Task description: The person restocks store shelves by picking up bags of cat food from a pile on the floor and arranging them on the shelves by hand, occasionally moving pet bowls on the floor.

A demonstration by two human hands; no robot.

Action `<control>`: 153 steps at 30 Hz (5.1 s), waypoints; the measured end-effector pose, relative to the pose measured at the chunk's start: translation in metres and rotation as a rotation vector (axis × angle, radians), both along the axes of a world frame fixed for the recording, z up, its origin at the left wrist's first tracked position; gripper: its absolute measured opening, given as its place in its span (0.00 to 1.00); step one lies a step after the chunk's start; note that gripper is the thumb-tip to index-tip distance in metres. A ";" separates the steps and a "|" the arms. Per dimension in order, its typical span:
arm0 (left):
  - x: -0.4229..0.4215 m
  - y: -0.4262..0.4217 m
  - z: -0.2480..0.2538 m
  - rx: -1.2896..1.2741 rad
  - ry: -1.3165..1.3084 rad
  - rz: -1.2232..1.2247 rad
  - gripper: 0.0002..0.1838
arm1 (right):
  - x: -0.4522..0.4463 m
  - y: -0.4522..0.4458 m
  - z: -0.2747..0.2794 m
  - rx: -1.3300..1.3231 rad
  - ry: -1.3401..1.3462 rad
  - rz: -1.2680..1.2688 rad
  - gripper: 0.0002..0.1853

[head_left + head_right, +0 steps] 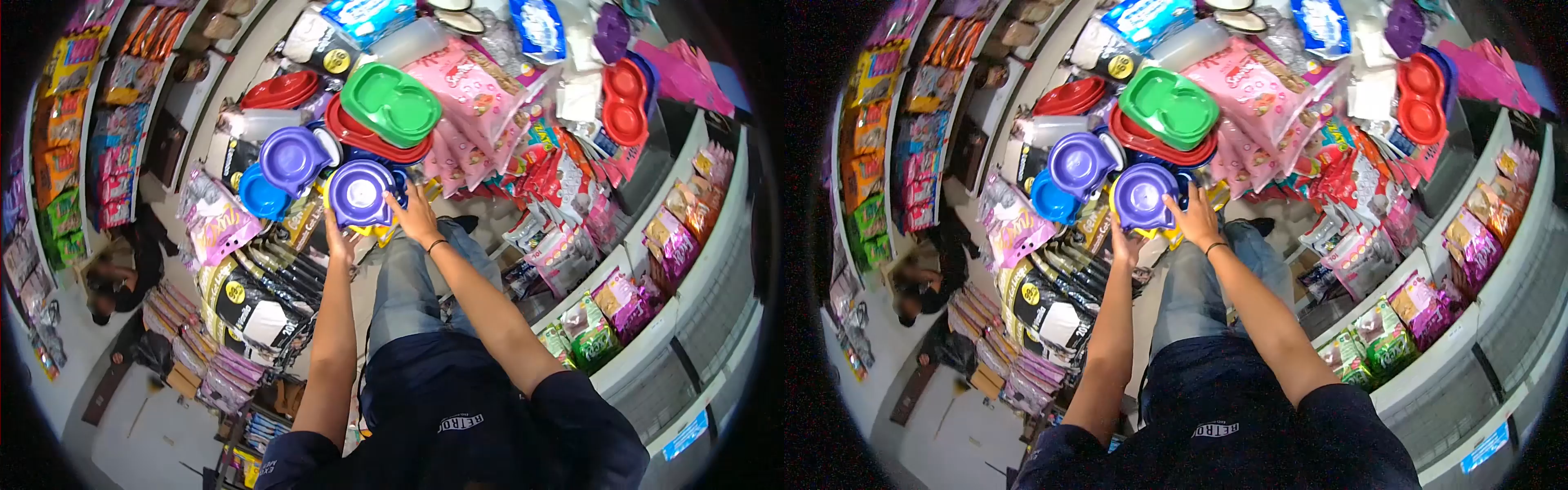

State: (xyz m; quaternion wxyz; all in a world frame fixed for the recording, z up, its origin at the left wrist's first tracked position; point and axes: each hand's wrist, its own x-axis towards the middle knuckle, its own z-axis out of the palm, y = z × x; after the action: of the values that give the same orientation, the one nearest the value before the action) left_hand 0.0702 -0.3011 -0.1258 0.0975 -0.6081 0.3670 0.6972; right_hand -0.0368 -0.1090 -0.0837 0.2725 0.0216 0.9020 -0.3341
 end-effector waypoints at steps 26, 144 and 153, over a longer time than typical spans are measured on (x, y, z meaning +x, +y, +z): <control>-0.231 0.203 -0.061 -0.482 0.615 -0.807 0.42 | -0.184 0.179 0.009 -0.768 -0.088 -0.921 0.12; -0.049 0.490 0.272 1.077 0.462 -1.706 0.26 | 0.229 0.403 0.387 -0.163 0.472 -1.492 0.21; -0.044 0.474 0.302 1.186 0.603 -1.746 0.28 | 0.230 0.344 0.430 -0.045 0.533 -1.427 0.32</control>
State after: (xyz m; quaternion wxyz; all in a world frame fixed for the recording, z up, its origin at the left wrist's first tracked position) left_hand 0.0264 0.1725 0.1765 0.7408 0.1999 0.2864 0.5738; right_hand 0.1933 0.2353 0.3462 -0.2362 0.5124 0.6978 -0.4413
